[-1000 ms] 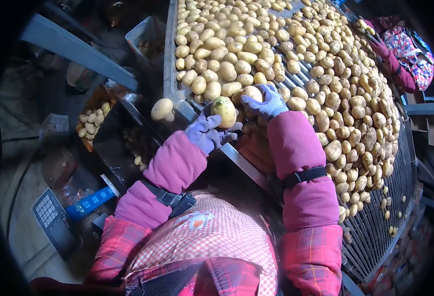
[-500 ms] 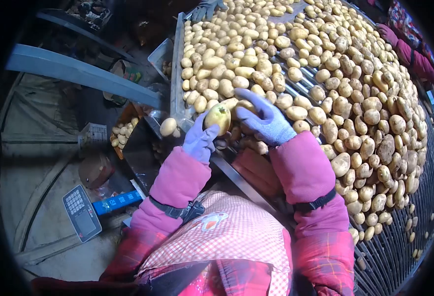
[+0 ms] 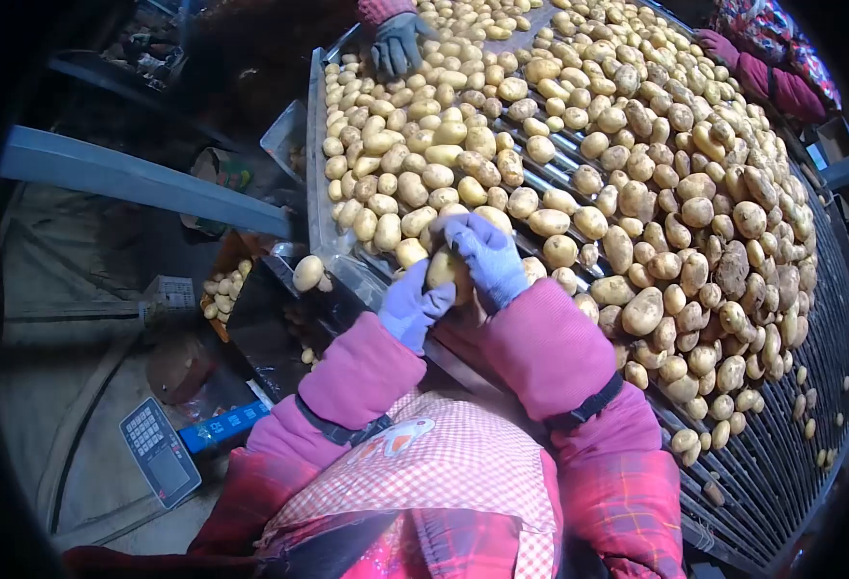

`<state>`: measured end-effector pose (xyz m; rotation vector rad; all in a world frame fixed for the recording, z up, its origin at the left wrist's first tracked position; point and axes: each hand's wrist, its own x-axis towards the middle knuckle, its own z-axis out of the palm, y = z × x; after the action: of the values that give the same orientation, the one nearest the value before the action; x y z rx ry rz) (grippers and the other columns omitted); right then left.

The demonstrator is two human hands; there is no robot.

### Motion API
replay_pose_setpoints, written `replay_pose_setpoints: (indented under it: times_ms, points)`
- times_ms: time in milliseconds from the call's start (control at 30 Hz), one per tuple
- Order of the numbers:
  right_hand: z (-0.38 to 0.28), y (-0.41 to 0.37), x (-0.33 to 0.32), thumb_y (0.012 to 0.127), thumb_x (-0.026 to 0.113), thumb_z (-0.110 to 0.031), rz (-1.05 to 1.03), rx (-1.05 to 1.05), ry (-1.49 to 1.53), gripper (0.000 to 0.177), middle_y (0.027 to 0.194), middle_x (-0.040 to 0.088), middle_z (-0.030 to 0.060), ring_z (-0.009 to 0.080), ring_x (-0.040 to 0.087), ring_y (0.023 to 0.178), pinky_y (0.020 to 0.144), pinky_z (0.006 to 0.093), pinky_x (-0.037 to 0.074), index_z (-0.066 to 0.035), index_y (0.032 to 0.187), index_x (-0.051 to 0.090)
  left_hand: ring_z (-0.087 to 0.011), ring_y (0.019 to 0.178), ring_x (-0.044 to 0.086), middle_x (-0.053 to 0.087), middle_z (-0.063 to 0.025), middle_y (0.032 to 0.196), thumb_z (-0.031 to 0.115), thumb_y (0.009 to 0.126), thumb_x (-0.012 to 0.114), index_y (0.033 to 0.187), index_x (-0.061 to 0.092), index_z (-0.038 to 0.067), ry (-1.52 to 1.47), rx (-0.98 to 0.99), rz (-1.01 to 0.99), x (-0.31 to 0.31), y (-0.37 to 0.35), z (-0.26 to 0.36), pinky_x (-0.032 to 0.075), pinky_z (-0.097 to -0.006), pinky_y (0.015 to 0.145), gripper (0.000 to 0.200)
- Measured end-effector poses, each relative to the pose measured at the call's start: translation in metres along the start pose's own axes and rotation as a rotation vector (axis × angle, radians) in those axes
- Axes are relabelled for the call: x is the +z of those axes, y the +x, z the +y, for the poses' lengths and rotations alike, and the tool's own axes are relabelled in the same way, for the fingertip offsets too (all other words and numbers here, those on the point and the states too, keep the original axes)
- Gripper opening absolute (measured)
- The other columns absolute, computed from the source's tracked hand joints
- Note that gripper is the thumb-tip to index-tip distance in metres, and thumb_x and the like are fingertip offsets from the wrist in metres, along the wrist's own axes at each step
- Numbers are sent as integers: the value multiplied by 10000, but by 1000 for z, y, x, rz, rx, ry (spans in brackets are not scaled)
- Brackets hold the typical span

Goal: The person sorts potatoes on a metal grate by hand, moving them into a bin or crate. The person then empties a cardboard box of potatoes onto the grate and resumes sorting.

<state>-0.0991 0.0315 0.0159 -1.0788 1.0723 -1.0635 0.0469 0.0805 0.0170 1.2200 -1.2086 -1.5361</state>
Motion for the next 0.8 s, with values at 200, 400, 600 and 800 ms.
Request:
replay_pose_setpoints:
  times_ms: [200,400,600,800]
  points:
    - [-30,17,-72,919,535,-119,396,-177,-188,227,950,628,36,109,565,836,764,260,470,-46,1123,601,-173,818,622,553,-131,1102,128,895,545,1369,346,44,-252,-108,72,-55,10,14,500,-201,566,521]
    - [0,14,-22,809,618,-312,67,-371,-1093,486,1136,564,151,316,550,1032,903,418,430,-109,1241,529,-214,961,628,513,-138,1204,116,910,542,1394,316,70,-225,-150,172,-61,20,13,504,-193,643,536]
    - [26,44,3,733,665,-342,-80,-383,-1342,658,1126,533,116,304,508,1037,908,459,375,-195,1334,442,-219,967,633,502,-149,1200,70,878,565,1391,313,108,-127,-117,171,-65,28,10,471,-161,598,573]
    - [13,40,-3,762,652,-299,50,-395,-867,607,1053,592,180,365,558,962,867,454,432,-105,1308,469,-375,1185,489,448,-194,1320,237,830,591,1343,407,75,-1091,-357,175,-62,30,16,409,-488,998,569]
